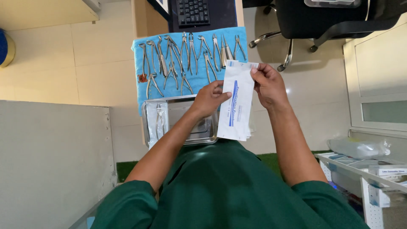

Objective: The person places dental forceps into sterilization pouches one by one, seals the pouches, and arranges the packaged tools on a metal tray.

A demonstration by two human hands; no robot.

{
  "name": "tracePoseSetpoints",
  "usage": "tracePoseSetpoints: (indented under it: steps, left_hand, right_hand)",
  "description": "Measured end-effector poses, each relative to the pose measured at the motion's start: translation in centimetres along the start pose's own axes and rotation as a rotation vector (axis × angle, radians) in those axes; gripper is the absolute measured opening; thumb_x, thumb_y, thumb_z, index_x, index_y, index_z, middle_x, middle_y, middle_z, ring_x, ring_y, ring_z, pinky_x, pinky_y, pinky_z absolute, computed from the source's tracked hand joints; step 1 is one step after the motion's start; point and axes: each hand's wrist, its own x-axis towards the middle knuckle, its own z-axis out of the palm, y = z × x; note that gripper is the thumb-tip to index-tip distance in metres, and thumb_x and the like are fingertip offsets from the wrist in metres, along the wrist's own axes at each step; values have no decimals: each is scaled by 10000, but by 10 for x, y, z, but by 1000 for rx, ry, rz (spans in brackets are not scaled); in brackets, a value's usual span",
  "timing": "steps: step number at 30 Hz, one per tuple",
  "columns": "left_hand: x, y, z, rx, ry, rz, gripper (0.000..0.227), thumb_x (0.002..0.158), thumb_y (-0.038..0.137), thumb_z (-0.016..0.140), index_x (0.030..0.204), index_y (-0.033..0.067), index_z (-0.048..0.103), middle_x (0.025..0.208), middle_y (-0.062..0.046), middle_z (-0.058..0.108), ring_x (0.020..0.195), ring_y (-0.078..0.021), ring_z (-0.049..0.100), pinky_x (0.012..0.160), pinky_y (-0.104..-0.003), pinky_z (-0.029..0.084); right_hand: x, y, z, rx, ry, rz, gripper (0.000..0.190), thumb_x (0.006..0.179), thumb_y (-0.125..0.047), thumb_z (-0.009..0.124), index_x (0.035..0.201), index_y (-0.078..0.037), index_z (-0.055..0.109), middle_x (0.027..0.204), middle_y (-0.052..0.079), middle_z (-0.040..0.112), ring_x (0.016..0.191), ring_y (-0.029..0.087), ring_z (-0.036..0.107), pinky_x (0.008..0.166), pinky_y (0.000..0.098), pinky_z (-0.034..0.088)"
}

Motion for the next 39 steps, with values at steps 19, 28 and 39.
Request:
tracePoseSetpoints:
  steps: [19, 28, 39]
  left_hand:
    - [-12, -9, -9, -691, -129, 77, 460, 1047, 359, 642, 1298, -25, 655, 1091, -95, 729, 969, -171, 703, 851, -319, 594]
    - [-25, 2, -18, -469, -112, 51, 664, 948, 407, 674, 1475, 77, 442, 1352, -85, 600, 1113, -205, 669, 877, -401, 543]
    - [-40, 11, -31, -584, -70, 72, 375, 1065, 275, 562, 1316, 8, 642, 1060, -64, 754, 902, -111, 717, 794, -295, 594]
  right_hand:
    - [-13, 7, 49, 276, -212, 21, 121, 964, -129, 635, 1077, -96, 602, 1018, 21, 696, 924, 154, 680, 869, 333, 592]
    - [-9, 34, 68, 239, -257, -151, 108, 1061, -131, 638, 1145, -74, 600, 1042, 10, 656, 949, 107, 611, 868, 265, 506]
    - [-52, -10, 98, -278, 79, -369, 144, 1086, -162, 591, 1104, -19, 589, 974, 18, 652, 850, 37, 571, 758, 211, 512]
